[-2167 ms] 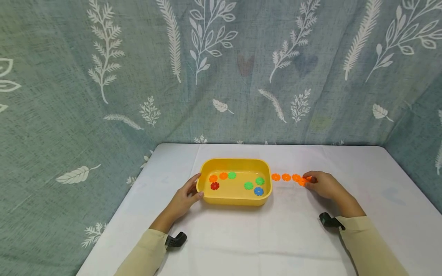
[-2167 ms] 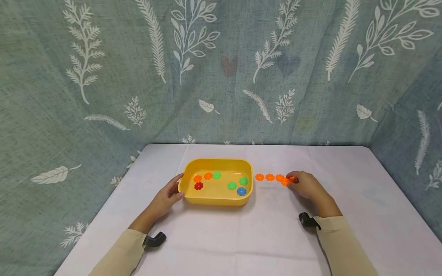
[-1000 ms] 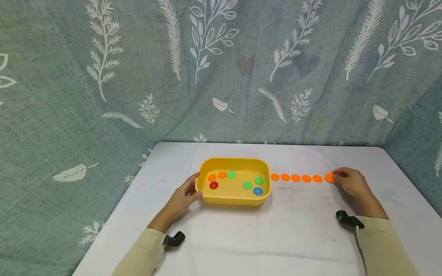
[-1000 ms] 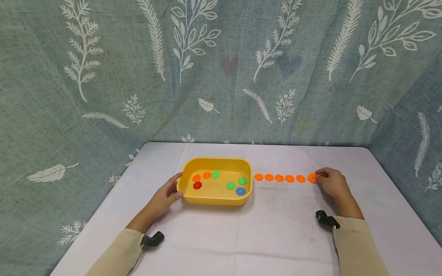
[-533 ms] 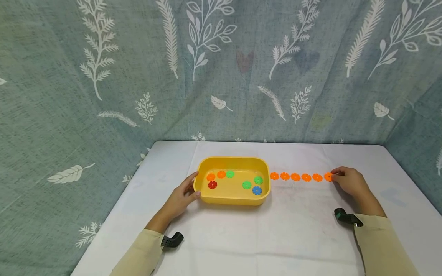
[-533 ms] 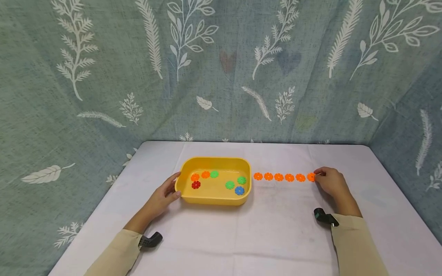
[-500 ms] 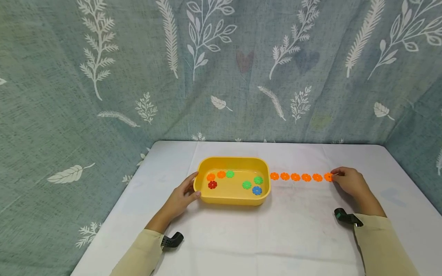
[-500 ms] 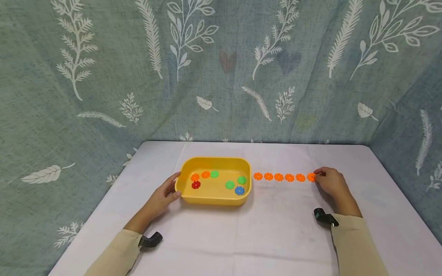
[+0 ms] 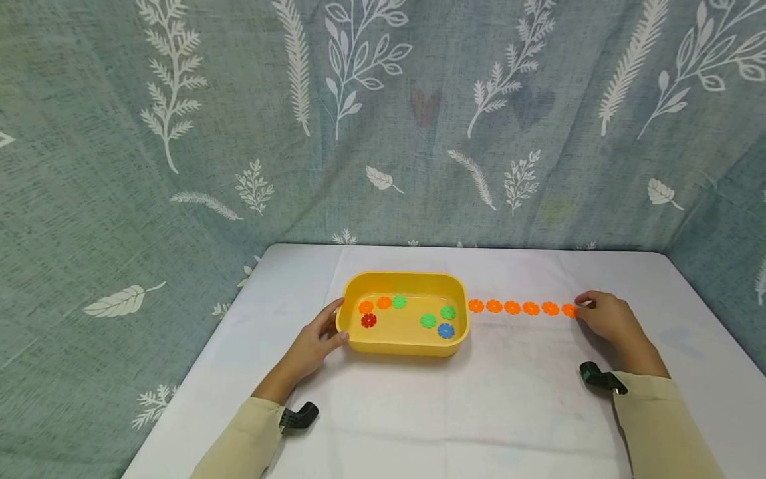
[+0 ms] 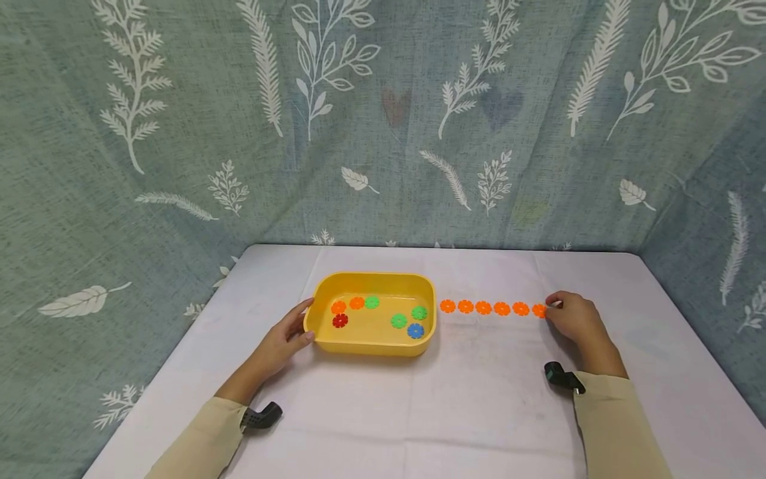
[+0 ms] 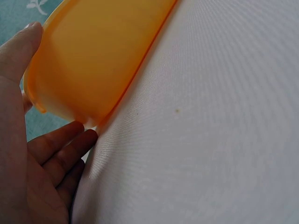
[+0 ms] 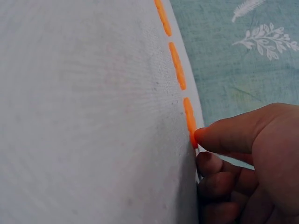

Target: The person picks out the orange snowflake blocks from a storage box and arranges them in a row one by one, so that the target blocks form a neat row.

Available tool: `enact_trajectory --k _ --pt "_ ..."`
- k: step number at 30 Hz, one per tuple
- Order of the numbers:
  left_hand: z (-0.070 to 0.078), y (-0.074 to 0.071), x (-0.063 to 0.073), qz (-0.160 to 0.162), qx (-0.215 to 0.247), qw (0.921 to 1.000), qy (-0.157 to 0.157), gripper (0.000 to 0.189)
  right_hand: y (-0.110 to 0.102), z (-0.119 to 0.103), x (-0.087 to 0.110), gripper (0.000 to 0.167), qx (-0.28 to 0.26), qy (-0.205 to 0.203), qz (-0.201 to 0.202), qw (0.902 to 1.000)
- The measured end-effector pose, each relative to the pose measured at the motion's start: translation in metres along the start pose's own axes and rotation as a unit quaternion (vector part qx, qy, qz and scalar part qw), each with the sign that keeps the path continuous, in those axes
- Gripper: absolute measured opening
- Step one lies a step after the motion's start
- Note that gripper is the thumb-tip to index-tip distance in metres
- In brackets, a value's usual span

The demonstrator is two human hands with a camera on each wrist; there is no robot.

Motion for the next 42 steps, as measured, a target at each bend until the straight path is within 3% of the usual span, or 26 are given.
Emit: enact_trajectory --k 9,17,23,27,34,42 --pt "-0.002 -0.005 0.005 0.005 -0.008 1.0 0.0 0.071 0.006 -0.005 0.001 0.052 -0.001 0.022 -0.034 0.9992" --pt "-0.002 -0.008 0.008 0.002 -0.007 1.0 -0.003 0.07 0.01 -0.007 0.002 0.05 0.002 0.004 -0.036 0.9994" --pt "-0.004 -0.005 0.002 -0.001 0.0 0.9999 0.012 0.072 0.0 -0.017 0.003 0.056 -0.001 -0.007 -0.037 0.9993" --pt "-0.001 -0.003 -0.001 -0.002 0.007 0.9999 0.015 0.073 -0.003 -0.037 0.003 0.054 -0.005 -0.036 -0.029 0.9989" --pt "-0.003 0.0 0.004 -0.006 0.009 0.9999 0.003 0.073 0.015 -0.083 -0.002 0.049 -0.019 -0.063 -0.052 0.9965" --pt "-0.001 -0.002 -0.002 -0.004 0.019 0.9996 0.02 0.072 0.018 -0.167 -0.018 0.043 -0.029 -0.136 -0.074 0.9875"
Point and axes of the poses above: each hand's wrist, its own x-axis away from the middle knuckle, its own y-axis out of the palm, z = x × y, the point moved 4 cm from there along -x, towards the middle knuckle, and after that the axes turned 5 degrees about x, right-handed, at the moved point
